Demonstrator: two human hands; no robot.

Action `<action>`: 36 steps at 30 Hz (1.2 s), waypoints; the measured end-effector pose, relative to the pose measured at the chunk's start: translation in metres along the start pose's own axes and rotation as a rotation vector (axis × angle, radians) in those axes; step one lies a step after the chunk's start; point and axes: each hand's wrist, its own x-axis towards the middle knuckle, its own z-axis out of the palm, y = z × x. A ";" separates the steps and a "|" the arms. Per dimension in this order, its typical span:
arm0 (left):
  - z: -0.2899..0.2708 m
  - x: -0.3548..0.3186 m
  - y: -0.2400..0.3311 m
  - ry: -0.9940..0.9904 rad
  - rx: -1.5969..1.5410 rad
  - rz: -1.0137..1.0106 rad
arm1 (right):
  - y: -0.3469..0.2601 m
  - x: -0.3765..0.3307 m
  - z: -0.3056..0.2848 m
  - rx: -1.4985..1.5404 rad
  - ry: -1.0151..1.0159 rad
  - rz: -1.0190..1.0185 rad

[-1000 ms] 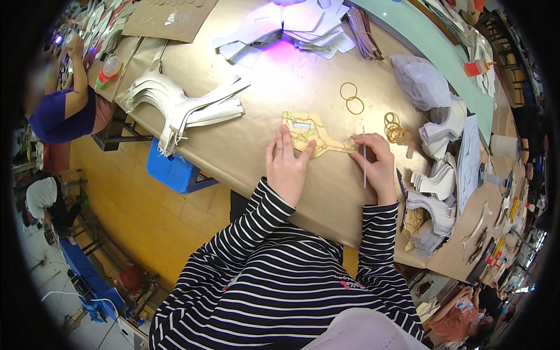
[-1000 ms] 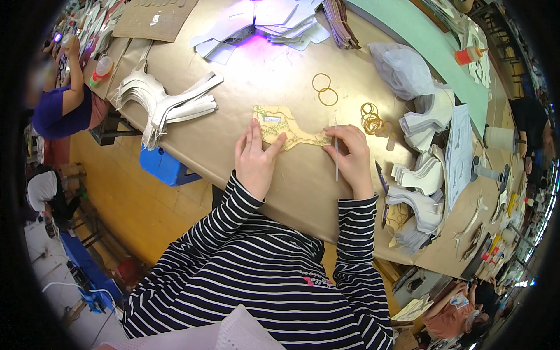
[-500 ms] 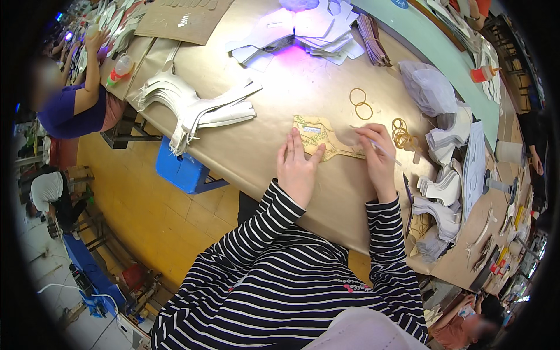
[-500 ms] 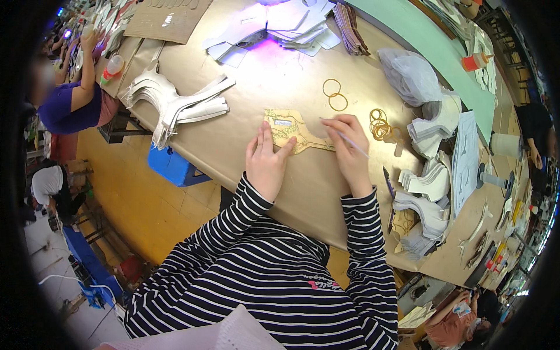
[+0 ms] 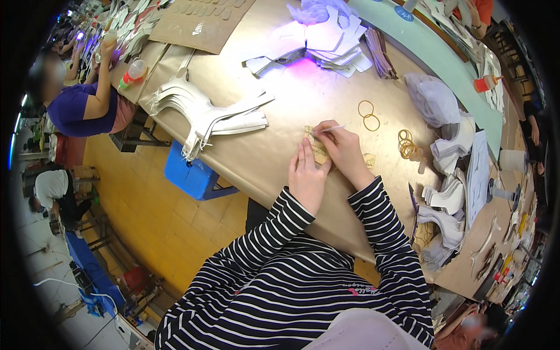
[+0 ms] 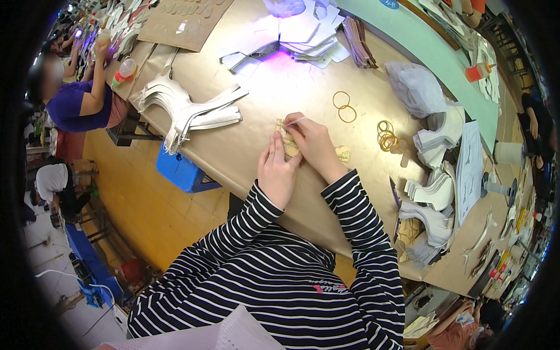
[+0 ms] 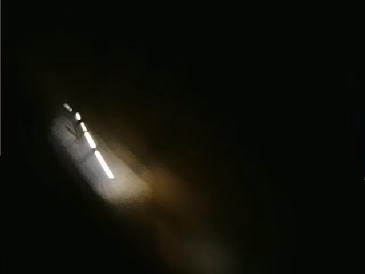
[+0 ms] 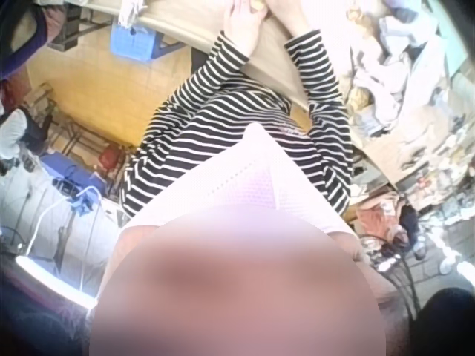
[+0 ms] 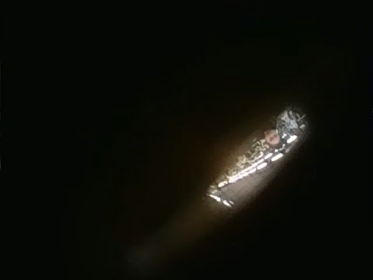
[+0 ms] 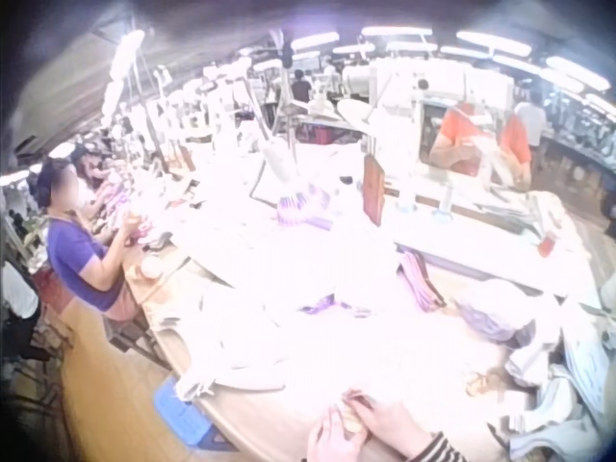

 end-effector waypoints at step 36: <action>-0.008 0.002 0.002 -0.055 -0.063 -0.015 | 0.000 -0.028 -0.030 -0.115 0.105 0.031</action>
